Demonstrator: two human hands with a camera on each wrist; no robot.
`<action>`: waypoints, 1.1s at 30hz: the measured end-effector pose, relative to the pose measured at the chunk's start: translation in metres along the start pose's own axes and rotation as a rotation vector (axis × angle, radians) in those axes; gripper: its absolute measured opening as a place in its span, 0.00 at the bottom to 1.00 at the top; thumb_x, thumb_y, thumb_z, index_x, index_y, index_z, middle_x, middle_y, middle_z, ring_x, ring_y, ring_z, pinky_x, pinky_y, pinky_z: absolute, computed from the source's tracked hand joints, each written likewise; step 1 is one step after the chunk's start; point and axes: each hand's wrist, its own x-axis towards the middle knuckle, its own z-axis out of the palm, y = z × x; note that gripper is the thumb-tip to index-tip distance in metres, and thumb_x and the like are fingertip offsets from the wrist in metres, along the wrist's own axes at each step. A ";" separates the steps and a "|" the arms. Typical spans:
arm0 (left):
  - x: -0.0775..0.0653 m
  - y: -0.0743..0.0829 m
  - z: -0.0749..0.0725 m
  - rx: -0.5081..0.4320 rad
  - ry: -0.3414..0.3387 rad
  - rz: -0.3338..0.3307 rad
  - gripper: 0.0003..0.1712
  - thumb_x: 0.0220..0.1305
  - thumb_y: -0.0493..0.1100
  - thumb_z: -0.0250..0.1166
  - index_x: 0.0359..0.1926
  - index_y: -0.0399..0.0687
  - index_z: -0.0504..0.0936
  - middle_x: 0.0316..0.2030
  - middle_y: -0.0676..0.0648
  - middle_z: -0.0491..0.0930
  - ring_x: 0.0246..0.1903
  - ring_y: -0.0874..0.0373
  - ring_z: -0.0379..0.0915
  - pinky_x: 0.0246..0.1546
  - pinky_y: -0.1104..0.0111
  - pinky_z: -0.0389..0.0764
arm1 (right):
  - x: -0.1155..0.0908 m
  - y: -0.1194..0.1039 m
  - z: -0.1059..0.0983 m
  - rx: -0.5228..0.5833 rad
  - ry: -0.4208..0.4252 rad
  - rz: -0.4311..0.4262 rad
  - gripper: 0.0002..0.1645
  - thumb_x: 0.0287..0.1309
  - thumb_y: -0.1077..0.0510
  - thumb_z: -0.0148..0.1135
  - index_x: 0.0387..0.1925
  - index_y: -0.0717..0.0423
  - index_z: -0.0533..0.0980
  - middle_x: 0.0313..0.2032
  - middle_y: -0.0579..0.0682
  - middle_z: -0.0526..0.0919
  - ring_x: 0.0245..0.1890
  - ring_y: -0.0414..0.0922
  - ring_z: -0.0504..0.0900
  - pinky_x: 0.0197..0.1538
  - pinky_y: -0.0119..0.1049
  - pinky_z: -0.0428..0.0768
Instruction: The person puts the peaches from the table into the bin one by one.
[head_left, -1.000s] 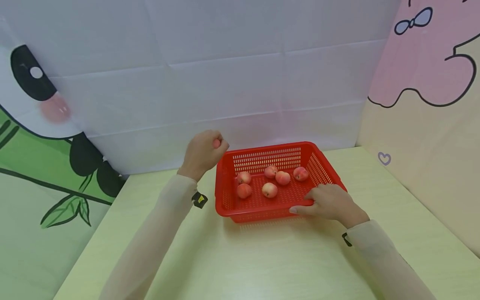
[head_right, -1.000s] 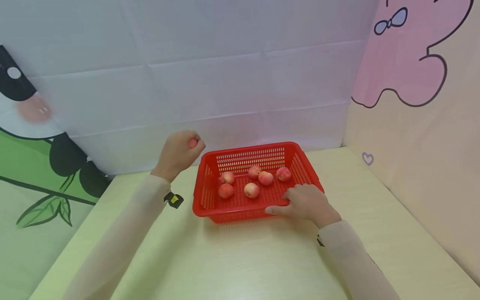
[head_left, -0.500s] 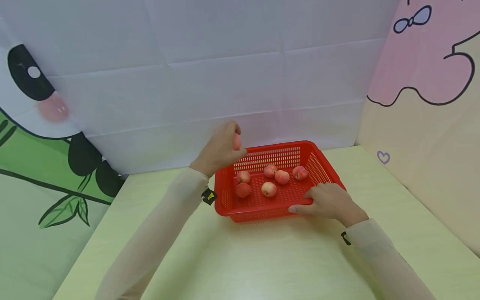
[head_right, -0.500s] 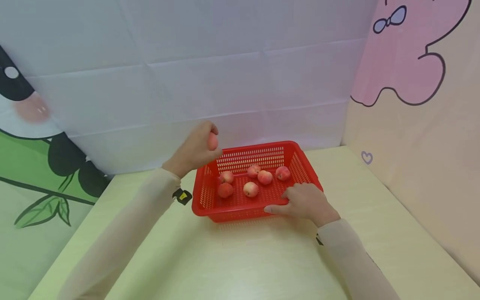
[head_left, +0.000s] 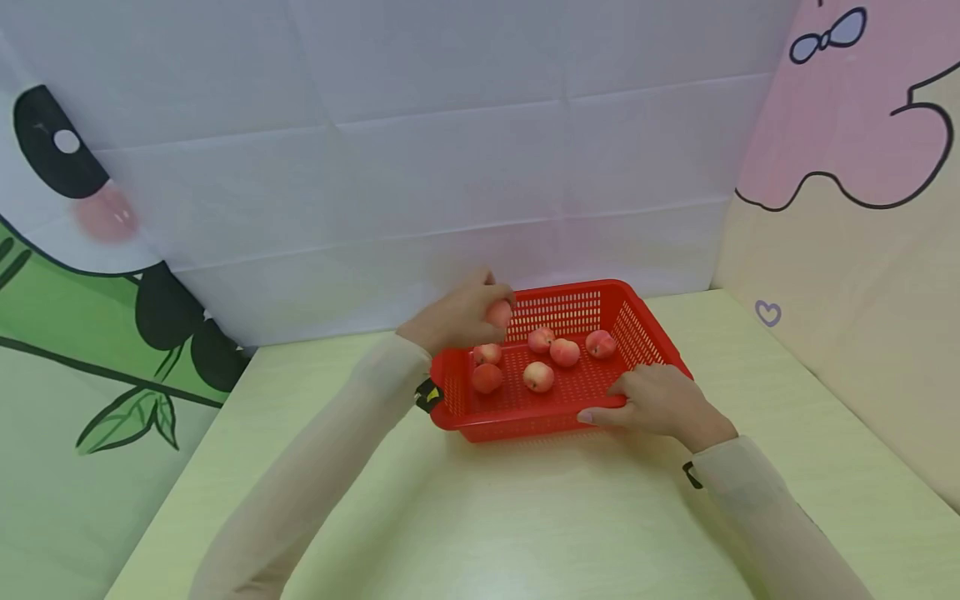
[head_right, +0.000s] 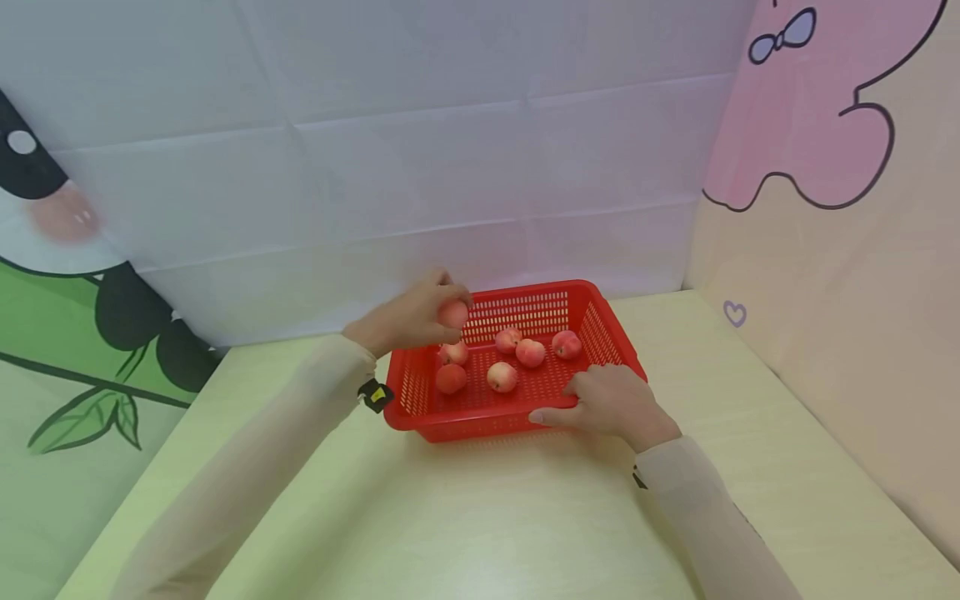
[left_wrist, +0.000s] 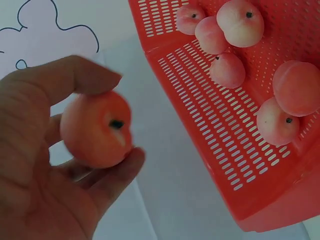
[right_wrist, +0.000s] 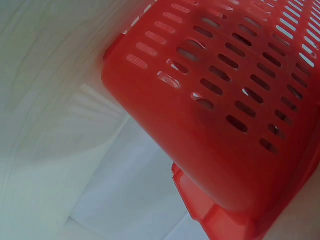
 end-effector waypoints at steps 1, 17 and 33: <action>0.001 0.000 0.002 0.005 -0.042 -0.010 0.23 0.52 0.42 0.66 0.52 0.57 0.77 0.44 0.51 0.65 0.44 0.57 0.65 0.35 0.69 0.77 | 0.000 0.000 0.000 0.002 0.001 -0.001 0.40 0.40 0.12 0.45 0.08 0.41 0.63 0.10 0.37 0.52 0.15 0.35 0.51 0.21 0.33 0.53; 0.001 -0.007 0.026 -0.011 -0.340 -0.170 0.17 0.46 0.44 0.74 0.37 0.59 0.78 0.35 0.53 0.77 0.41 0.57 0.71 0.32 0.66 0.79 | 0.000 0.000 0.000 0.009 -0.005 -0.001 0.39 0.40 0.12 0.45 0.08 0.40 0.64 0.10 0.37 0.53 0.15 0.35 0.53 0.22 0.33 0.55; -0.005 -0.007 0.035 -0.019 -0.427 -0.218 0.13 0.49 0.50 0.75 0.34 0.57 0.82 0.32 0.53 0.80 0.37 0.55 0.75 0.32 0.66 0.81 | 0.000 0.000 -0.001 0.003 -0.011 -0.005 0.39 0.40 0.12 0.45 0.08 0.39 0.67 0.10 0.37 0.54 0.15 0.35 0.54 0.22 0.33 0.56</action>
